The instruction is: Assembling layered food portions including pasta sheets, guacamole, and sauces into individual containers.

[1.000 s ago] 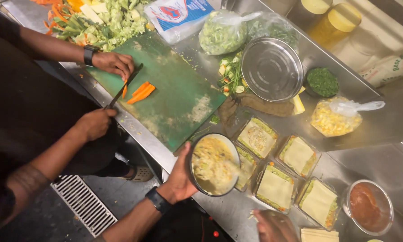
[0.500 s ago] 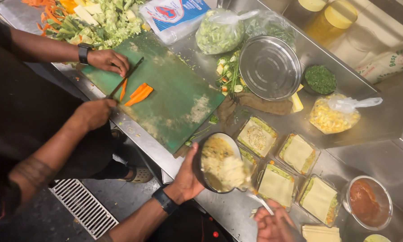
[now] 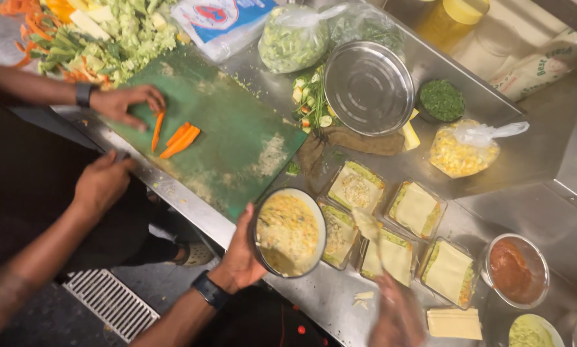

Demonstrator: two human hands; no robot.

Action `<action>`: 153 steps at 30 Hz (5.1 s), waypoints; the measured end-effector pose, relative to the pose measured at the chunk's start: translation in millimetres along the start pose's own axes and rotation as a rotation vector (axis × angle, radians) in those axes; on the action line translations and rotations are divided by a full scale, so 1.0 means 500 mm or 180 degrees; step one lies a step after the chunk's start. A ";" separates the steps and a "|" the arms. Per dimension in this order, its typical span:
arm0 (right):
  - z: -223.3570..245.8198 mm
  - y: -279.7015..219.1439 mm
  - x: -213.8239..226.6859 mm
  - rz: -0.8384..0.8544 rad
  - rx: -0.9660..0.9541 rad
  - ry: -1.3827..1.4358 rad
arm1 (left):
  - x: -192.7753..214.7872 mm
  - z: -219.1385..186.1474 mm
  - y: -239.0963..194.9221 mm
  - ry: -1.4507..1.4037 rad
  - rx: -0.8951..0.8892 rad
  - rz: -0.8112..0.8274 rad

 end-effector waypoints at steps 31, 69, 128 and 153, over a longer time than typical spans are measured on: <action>-0.522 -0.110 0.085 -0.0980 -0.0284 0.3302 | -0.088 0.153 0.152 -0.0150 0.0296 0.0451; -0.376 -0.093 -0.032 0.1603 0.0260 0.0292 | -0.140 0.190 0.147 0.0335 0.0572 0.1023; -0.072 -0.099 0.088 0.0651 -0.0387 0.0038 | -0.215 0.217 0.154 0.0636 0.0115 0.1017; 0.244 0.119 0.109 -0.1232 0.1877 -0.1427 | -0.179 0.149 0.179 -0.0117 0.0093 0.0674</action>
Point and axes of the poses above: each hand's wrist, its own y-axis towards the middle knuckle, its own x-axis out of the back of the hand, z = x × y, the point moved 5 cm from there along y, towards the middle knuckle, and after that the axes turned 4 degrees about -y, right-handed, at the moved point
